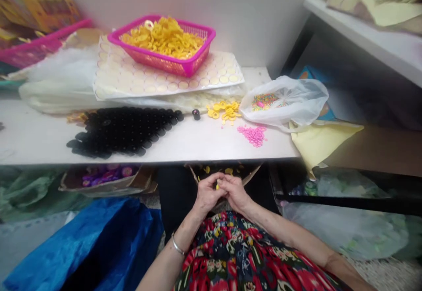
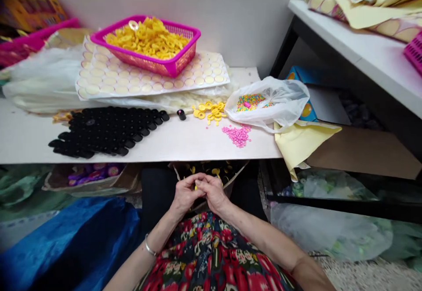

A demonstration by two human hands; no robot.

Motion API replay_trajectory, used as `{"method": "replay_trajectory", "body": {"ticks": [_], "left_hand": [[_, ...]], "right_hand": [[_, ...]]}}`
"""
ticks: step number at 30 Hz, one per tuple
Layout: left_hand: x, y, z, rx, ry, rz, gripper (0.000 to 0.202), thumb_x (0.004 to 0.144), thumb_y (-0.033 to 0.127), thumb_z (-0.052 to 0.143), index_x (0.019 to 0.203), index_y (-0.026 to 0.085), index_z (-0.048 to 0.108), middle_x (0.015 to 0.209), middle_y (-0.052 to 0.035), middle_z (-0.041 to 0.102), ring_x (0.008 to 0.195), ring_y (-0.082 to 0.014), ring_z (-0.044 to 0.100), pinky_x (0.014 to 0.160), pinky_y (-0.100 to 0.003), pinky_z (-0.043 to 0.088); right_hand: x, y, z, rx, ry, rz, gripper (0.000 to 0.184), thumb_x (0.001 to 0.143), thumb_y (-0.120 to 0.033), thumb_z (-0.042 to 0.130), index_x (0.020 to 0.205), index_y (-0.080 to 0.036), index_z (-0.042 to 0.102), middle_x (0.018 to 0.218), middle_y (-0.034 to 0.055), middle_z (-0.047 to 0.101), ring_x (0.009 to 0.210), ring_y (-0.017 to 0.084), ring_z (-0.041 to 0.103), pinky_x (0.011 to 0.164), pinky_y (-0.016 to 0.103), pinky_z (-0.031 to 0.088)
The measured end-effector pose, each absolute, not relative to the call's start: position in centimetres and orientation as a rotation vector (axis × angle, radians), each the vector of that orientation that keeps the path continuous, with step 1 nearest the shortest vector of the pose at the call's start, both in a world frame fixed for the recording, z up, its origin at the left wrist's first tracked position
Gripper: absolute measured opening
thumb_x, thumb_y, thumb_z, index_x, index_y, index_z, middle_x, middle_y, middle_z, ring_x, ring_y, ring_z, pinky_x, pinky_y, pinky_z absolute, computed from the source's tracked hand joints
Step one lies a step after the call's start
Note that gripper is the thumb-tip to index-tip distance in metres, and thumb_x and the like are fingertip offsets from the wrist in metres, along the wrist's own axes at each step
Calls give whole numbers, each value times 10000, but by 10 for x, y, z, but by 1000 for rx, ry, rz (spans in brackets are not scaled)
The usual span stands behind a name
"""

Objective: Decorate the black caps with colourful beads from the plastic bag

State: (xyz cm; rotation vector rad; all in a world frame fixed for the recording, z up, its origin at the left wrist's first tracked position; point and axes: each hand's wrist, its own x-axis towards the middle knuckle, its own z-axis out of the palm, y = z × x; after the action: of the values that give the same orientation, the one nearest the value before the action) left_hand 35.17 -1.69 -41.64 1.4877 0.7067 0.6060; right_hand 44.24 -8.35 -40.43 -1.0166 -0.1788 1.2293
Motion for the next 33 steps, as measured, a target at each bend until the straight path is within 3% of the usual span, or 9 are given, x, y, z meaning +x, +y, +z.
{"method": "replay_trajectory", "body": {"ticks": [4,6,8,12,17,20,25,29,33], "left_hand": [[348,3,-432,1646,748,481,338,561,157,721,897,152,678,1045,-78,654,981,-226,599,893,-336,472],[346,15,-434,1817,789,400,298,598,128,646,892,166,666,1015,-64,654,953,-210,595,876,-334,469],[345,25,-434,2059,793,264,264,649,108,542,879,171,655,938,-63,650,901,-198,586,823,-324,467],[344,38,-427,2461,725,-135,230,664,84,480,806,154,647,815,-91,630,851,-228,578,774,-336,434],[349,64,-399,2251,622,-391,175,534,161,674,709,158,663,730,-39,625,746,-213,580,666,-279,411],[368,96,-378,2070,627,-116,176,644,320,633,730,171,666,688,-12,612,686,-173,554,639,-259,410],[422,166,-367,2198,1299,648,183,659,302,596,783,173,633,749,-36,601,720,-186,548,698,-291,406],[459,203,-377,2057,1534,808,344,543,337,701,816,156,599,761,-30,563,730,-197,529,652,-288,388],[468,214,-389,1900,1447,906,284,587,349,652,797,159,629,668,11,548,669,-159,513,620,-259,380]], "right_hand": [[443,-66,-419,-1148,-210,1278,369,595,-419,777,810,-133,686,759,37,629,683,144,567,589,243,450],[445,-60,-422,-1304,-313,1354,407,648,-479,718,866,-140,665,749,34,625,648,159,578,555,264,459],[449,-58,-421,-1492,-565,1368,332,698,-441,675,852,-148,648,691,13,602,594,152,559,526,263,440],[477,-64,-403,-1578,-997,987,139,724,-280,647,811,-172,645,662,-17,581,595,123,519,565,241,410],[553,-59,-371,-1610,-1011,423,140,804,-302,561,801,-186,639,691,8,594,647,150,539,641,276,430],[593,-39,-367,-1743,-1084,157,140,815,-275,533,767,-187,631,750,36,608,716,175,556,692,297,432],[617,10,-370,-2200,-1293,-18,177,839,-163,470,804,-175,643,900,84,614,883,212,548,778,307,418],[615,47,-369,-2299,-1679,-39,254,847,-96,427,938,-179,649,992,90,597,951,225,500,776,307,402],[611,70,-362,-2226,-2072,-33,260,860,-102,426,1001,-163,636,1093,112,556,969,251,463,741,327,401]]}}
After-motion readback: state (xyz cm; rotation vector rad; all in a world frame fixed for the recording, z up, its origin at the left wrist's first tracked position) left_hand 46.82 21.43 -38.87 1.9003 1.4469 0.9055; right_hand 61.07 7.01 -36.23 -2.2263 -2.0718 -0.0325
